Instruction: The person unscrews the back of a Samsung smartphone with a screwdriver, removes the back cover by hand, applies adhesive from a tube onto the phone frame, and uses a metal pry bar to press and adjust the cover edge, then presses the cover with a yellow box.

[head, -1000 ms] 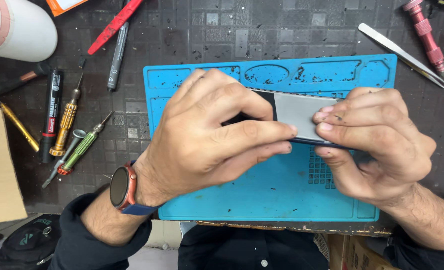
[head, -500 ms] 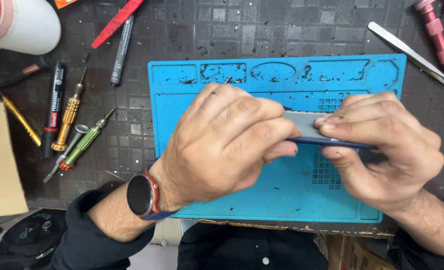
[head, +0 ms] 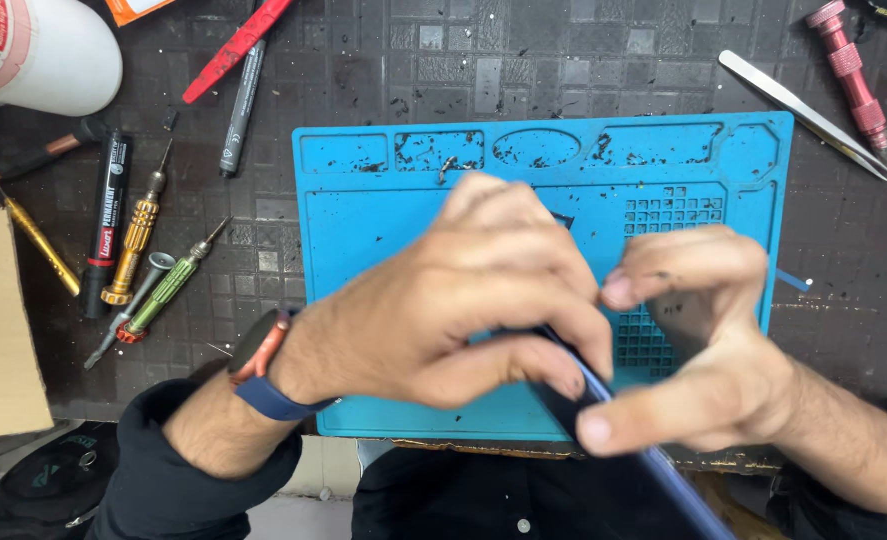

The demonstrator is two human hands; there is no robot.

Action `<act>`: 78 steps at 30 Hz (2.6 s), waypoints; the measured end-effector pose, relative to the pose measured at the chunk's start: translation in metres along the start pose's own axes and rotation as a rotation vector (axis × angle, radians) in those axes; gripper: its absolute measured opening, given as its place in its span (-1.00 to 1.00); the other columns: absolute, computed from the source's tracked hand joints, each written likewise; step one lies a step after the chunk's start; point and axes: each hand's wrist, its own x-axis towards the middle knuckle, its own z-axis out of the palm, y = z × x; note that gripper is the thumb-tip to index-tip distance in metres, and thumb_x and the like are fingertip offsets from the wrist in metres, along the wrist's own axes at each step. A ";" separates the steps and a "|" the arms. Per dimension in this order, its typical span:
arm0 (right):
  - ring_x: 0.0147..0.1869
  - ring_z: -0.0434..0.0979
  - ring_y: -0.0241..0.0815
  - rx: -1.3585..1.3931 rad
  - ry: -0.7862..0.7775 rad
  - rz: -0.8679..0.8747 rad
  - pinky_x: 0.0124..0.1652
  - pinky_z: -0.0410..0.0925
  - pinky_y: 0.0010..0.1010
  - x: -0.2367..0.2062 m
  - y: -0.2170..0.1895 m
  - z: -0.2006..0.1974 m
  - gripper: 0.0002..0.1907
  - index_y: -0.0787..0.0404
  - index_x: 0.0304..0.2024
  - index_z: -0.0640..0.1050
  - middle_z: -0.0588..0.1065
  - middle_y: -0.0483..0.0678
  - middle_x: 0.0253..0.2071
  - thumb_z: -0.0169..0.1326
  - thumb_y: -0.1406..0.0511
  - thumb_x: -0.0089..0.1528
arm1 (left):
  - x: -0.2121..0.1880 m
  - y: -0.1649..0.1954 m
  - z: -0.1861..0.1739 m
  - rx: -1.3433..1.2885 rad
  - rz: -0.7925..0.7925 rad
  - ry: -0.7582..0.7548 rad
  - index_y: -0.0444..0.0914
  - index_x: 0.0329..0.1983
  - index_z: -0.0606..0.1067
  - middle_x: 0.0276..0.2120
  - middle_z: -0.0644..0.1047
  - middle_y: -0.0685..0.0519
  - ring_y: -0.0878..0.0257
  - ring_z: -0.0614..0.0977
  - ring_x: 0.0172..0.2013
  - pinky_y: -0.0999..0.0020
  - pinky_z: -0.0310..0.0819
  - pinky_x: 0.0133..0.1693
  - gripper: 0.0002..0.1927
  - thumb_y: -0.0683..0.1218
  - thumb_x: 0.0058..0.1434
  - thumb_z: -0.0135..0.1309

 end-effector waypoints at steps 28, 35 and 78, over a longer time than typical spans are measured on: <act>-0.19 0.48 -0.15 -0.913 0.079 0.149 -0.13 0.25 -0.26 0.036 -0.018 -0.027 -0.71 0.14 -0.23 0.65 0.56 -0.17 -0.27 0.50 0.36 0.08 | -0.004 -0.010 0.017 0.467 -0.036 0.349 -0.19 0.16 0.54 -0.05 0.55 0.13 0.17 0.58 -0.04 0.33 0.50 -0.04 -0.65 -0.16 0.33 0.33; -0.23 0.45 -0.16 -0.865 0.060 0.164 -0.17 0.23 -0.29 0.034 -0.013 -0.026 -0.76 0.14 -0.30 0.64 0.53 -0.20 -0.36 0.49 0.38 0.08 | -0.001 -0.011 0.026 0.423 -0.085 0.403 -0.18 0.09 0.55 -0.15 0.55 0.13 0.21 0.58 -0.16 0.35 0.49 -0.09 -0.69 -0.26 0.32 0.31; -0.14 0.57 -0.18 -0.640 0.127 0.357 -0.18 0.34 -0.41 0.036 -0.008 -0.056 -0.74 0.23 -0.23 0.57 0.57 -0.05 -0.23 0.38 0.47 0.10 | 0.009 -0.006 0.020 0.385 -0.166 0.421 -0.33 -0.04 0.47 -0.17 0.56 -0.05 0.03 0.63 -0.12 0.21 0.55 -0.06 -0.74 -0.31 0.26 0.25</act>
